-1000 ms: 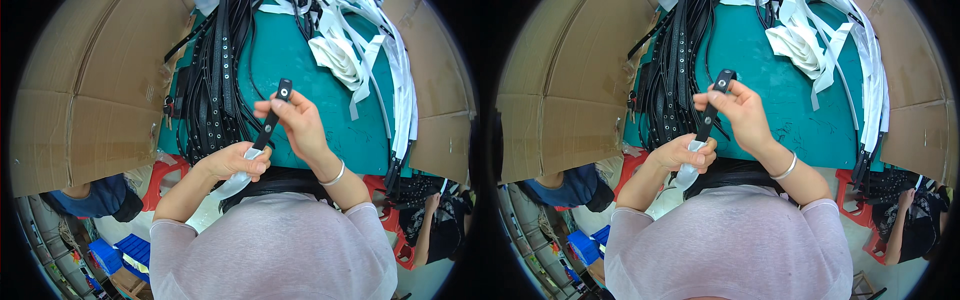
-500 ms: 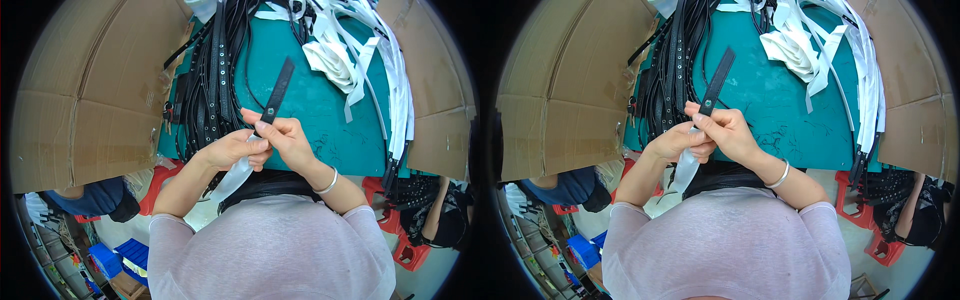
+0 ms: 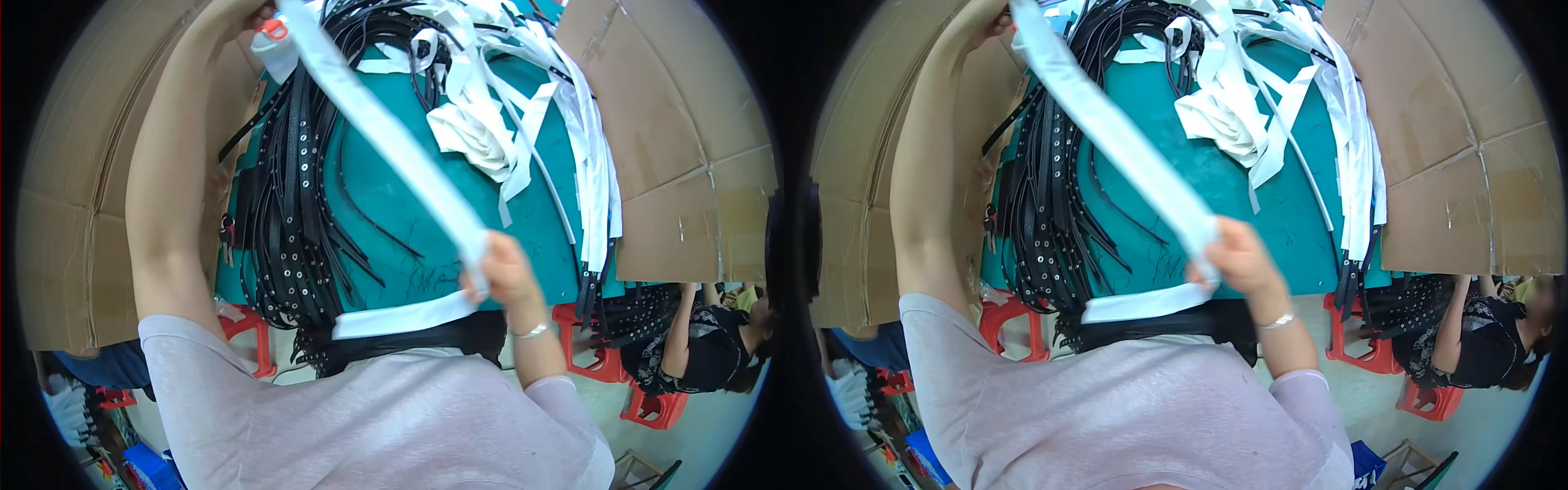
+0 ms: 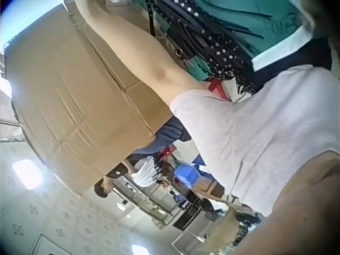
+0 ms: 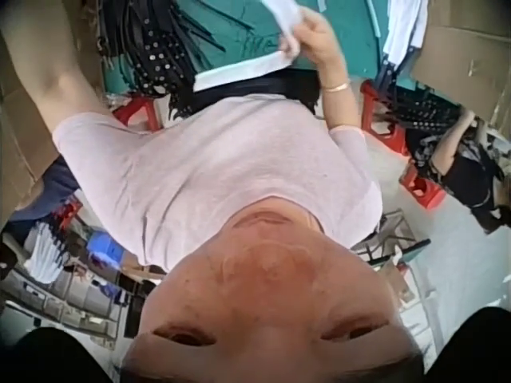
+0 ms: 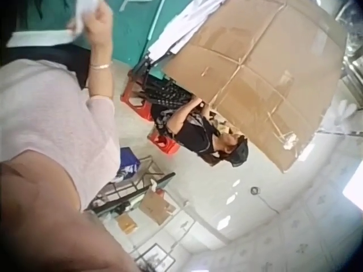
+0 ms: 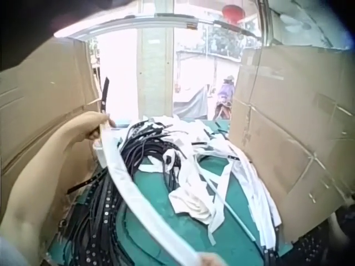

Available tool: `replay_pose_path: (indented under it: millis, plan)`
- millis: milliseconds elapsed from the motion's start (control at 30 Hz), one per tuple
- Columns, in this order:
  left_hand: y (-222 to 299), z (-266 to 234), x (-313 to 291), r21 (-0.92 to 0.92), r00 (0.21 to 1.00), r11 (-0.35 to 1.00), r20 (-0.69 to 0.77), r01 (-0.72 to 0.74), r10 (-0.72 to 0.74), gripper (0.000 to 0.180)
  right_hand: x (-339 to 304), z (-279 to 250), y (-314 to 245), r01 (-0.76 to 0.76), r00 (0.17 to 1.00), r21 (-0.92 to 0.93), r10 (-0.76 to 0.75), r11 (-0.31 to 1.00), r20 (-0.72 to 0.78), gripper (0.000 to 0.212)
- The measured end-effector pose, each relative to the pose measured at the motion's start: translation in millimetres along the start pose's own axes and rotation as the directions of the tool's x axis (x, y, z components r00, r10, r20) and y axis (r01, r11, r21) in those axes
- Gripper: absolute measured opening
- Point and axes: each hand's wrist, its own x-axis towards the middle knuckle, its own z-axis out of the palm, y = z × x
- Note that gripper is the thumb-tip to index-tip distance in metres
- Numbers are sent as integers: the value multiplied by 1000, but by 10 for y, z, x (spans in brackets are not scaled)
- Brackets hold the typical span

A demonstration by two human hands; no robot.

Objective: Wrapping white protective paper strips around the ends of black belts in a manufacturing factory.

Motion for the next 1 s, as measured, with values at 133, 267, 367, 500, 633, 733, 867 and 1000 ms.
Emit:
replay_pose_path:
  millis: [133, 267, 367, 500, 633, 733, 867, 1000]
  plan:
    - [-365, 263, 1303, 22, 870, 985, -465, -174, 164, 33, -408, -567, -879, 15, 850, -419, -232, 908, -474, 29]
    - [-522, 888, 2017, -107, 802, 993, -596, -43, -30, 29, -202, -1229, -1766, 131, 717, -550, -462, 825, -522, 26]
    - [-1684, 1666, 2130, 958, 885, 264, -21, -116, 465, 40, -91, -1769, -2002, -90, 504, -724, -596, 683, -625, 33]
    - [-2514, 2401, 1462, 892, 898, 172, 375, -417, 232, 39, 160, -1564, -1497, -330, 589, -940, -797, -85, -135, 36]
    - [-2660, 2575, 1154, 878, 880, 231, 332, -420, 340, 11, 246, -1051, -753, -124, 773, -930, -555, 346, -309, 24]
    - [-2313, 2494, 720, 593, 863, 802, -366, -72, 348, 16, 287, -786, -416, -88, 732, -938, -616, 335, -289, 16]
    - [-1304, 2073, -709, 448, 409, 891, -829, 76, 382, 28, 454, -307, 52, 92, 860, -975, -510, 202, -25, 14]
    - [-362, 2409, -3093, 566, -151, 762, -823, -314, 548, 34, 812, 54, 603, 220, 933, -974, -304, 60, 192, 24]
